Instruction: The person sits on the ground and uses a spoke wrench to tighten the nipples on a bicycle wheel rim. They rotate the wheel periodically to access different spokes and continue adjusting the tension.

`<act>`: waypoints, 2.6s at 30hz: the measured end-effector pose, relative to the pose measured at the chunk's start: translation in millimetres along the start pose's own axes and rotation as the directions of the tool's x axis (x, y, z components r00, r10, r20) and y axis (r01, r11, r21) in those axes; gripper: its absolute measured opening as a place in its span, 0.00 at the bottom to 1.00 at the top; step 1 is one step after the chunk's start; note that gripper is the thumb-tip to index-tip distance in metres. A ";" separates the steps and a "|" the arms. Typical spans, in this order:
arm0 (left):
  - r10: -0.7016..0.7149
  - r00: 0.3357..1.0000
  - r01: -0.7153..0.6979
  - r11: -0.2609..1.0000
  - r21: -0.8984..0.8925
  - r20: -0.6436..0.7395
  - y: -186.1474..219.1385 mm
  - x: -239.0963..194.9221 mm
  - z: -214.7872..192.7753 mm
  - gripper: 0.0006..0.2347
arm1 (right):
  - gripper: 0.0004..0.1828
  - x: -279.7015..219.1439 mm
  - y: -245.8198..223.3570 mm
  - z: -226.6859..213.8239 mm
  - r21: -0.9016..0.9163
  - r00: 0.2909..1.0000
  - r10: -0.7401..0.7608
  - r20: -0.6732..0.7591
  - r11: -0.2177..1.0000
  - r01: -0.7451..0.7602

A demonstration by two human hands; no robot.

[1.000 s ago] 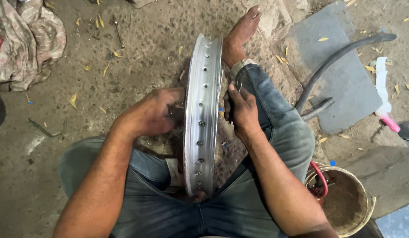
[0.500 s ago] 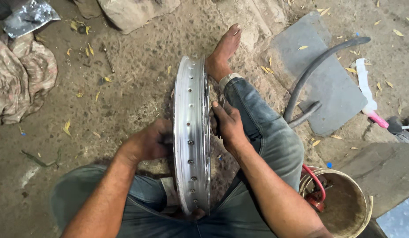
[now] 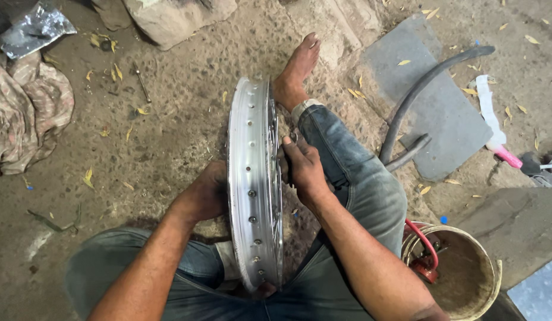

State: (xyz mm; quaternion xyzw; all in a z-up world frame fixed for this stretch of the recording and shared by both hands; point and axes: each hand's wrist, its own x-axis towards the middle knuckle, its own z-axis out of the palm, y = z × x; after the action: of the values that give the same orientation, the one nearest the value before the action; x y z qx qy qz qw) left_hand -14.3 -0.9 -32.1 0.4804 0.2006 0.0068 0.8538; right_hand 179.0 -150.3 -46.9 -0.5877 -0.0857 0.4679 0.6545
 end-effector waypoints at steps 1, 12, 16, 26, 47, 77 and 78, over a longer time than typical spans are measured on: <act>-0.012 1.000 0.012 1.000 -0.016 0.010 2.5 -4.3 -4.8 0.06 | 0.21 -1.3 -0.4 -1.5 -0.004 0.999 -0.048 0.024 0.999 0.048; 0.050 0.997 -0.009 0.857 0.515 -0.065 56.1 -27.8 60.0 0.22 | 0.29 -13.0 -15.4 -1.9 0.036 1.000 -0.021 0.003 0.999 0.021; 0.195 0.977 -0.148 0.913 0.381 -0.087 65.6 -29.2 84.5 0.22 | 0.23 -16.4 -22.9 -3.8 0.134 0.992 -0.081 0.094 0.989 0.068; 0.336 0.902 -0.205 0.886 0.417 -0.272 32.9 -41.0 100.6 0.18 | 0.19 -28.9 7.6 0.6 -0.059 0.941 -0.212 0.264 0.970 0.236; 0.456 0.867 -0.151 0.626 0.765 -0.202 6.6 2.8 53.5 0.29 | 0.12 -63.1 7.9 9.5 0.035 0.941 -0.287 -0.180 0.954 0.297; 0.238 0.968 -0.226 0.965 0.131 -0.084 -29.4 -1.8 55.8 0.22 | 0.19 -58.2 -48.8 46.2 -0.056 0.983 -0.177 0.050 0.982 0.179; 0.237 0.967 -0.224 0.966 0.126 -0.097 -28.3 -2.3 55.5 0.22 | 0.19 -56.6 -48.2 44.9 -0.049 0.984 -0.167 0.061 0.984 0.170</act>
State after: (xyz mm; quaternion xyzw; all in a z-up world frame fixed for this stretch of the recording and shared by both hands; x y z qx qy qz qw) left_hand -2.1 -62.0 -29.1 0.5473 0.1906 0.1213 0.8058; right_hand 143.0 -153.6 32.1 -0.5821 -0.1660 0.4249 0.6730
